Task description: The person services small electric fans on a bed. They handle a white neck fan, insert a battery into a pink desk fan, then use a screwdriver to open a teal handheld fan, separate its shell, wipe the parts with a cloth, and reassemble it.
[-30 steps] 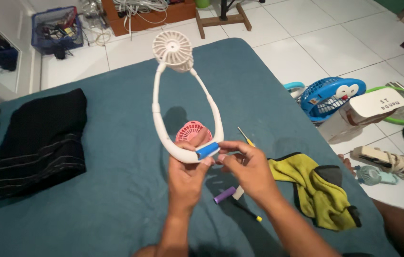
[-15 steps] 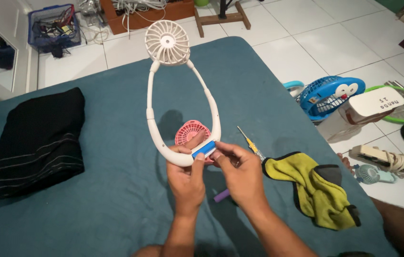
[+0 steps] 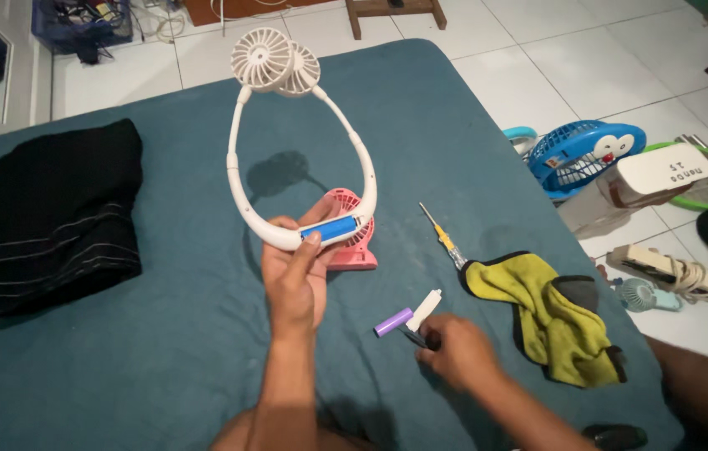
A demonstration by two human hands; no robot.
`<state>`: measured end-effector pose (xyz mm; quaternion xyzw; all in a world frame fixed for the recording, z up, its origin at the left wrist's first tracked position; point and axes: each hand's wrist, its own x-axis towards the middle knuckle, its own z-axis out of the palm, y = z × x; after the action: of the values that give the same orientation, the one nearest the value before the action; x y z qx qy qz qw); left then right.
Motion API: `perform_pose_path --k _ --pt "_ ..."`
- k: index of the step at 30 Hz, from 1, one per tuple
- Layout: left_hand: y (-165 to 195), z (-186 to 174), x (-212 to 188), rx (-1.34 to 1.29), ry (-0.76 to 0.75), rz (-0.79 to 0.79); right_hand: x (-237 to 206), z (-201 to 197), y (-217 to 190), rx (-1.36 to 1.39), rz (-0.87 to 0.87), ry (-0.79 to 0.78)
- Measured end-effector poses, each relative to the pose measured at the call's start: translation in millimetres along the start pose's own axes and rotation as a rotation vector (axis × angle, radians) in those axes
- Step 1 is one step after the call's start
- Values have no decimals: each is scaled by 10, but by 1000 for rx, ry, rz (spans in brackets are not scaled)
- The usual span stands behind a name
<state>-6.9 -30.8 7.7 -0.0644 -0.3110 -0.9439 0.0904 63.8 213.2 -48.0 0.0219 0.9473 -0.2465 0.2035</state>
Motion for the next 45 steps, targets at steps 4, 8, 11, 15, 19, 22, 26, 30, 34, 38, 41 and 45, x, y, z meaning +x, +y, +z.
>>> perform_pose_path --k 4,8,11,15,19,22,26,30,34,38,41,45 --pt "59 -45 37 -97 -28 -39 -118 -221 -91 439 -195 72" --pt "136 -31 6 -106 -53 -51 -239 -892 -451 519 -260 300" --pt "143 33 -5 -81 -85 -48 -208 -1137 -897 517 -325 313" --pt "162 97 -55 -51 -117 -40 -191 -1192 -1262 503 -378 318" --pt "162 104 -82 -11 -113 -37 -201 -1136 -1349 563 -329 340" --pt "133 106 -72 18 -113 -32 -193 -1103 -1344 432 -348 439" --pt "106 117 -71 31 -104 -21 -148 -1072 -1312 568 -271 365" --pt "111 99 -77 58 -104 -21 -45 -1021 -1242 561 -288 329" --pt "181 41 -58 -20 -133 -62 161 -1074 -1070 768 -402 113" --pt "224 40 -53 -98 -129 -114 331 -1086 -899 1021 -284 -75" --pt "210 75 -60 -147 -149 -123 394 -1048 -813 1148 -347 -152" --pt "223 76 -84 -132 -175 -120 436 -954 -735 1239 -405 -197"
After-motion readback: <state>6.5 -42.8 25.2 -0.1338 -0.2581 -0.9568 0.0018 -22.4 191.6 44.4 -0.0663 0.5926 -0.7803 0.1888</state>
